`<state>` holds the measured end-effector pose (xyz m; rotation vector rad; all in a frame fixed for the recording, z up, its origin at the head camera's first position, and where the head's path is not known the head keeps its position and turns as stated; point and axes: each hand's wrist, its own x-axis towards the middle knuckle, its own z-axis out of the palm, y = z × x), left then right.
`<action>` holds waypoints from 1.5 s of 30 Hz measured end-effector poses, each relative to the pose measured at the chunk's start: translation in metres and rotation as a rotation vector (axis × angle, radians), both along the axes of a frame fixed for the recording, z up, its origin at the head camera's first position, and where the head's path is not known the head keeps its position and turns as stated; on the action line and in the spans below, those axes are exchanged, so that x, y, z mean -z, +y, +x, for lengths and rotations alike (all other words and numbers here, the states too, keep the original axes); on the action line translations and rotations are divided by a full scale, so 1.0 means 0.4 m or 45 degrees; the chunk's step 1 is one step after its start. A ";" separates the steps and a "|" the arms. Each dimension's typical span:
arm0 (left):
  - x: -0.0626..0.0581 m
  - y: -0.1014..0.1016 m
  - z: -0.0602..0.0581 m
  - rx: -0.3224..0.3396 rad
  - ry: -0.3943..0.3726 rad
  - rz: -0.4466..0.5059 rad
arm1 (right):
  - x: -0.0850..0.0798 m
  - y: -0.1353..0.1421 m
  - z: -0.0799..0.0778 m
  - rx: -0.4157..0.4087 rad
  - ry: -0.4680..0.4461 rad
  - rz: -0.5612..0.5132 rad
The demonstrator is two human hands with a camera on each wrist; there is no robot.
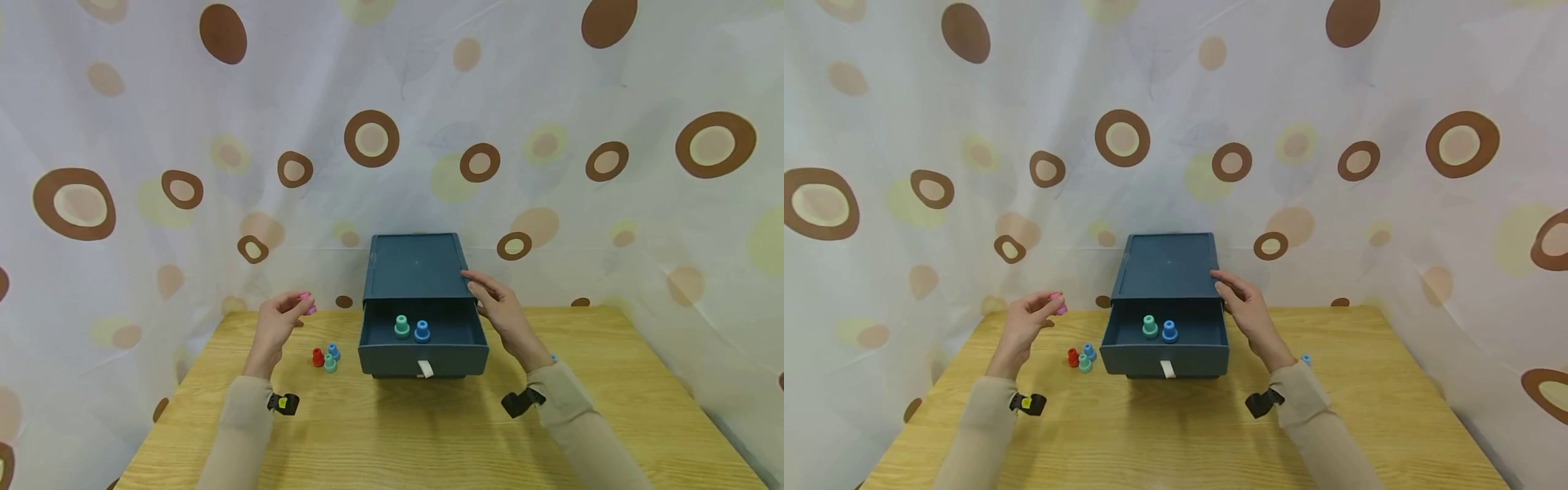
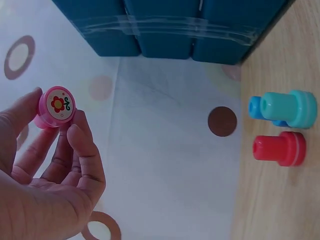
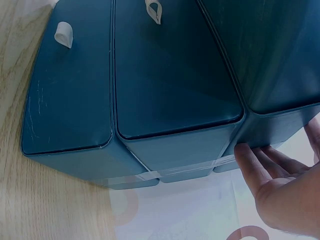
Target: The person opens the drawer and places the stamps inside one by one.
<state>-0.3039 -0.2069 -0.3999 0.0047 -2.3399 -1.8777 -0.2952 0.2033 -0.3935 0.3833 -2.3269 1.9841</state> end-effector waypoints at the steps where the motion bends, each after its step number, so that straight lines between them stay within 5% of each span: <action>1: -0.006 0.003 0.002 0.003 0.020 -0.002 | 0.000 0.000 0.000 -0.003 0.004 0.005; 12: -0.055 0.054 0.026 0.055 0.164 0.018 | -0.004 -0.002 0.000 -0.004 0.005 0.007; 45: -0.128 0.159 0.053 0.201 0.264 -0.003 | -0.003 -0.005 0.001 0.004 0.005 0.009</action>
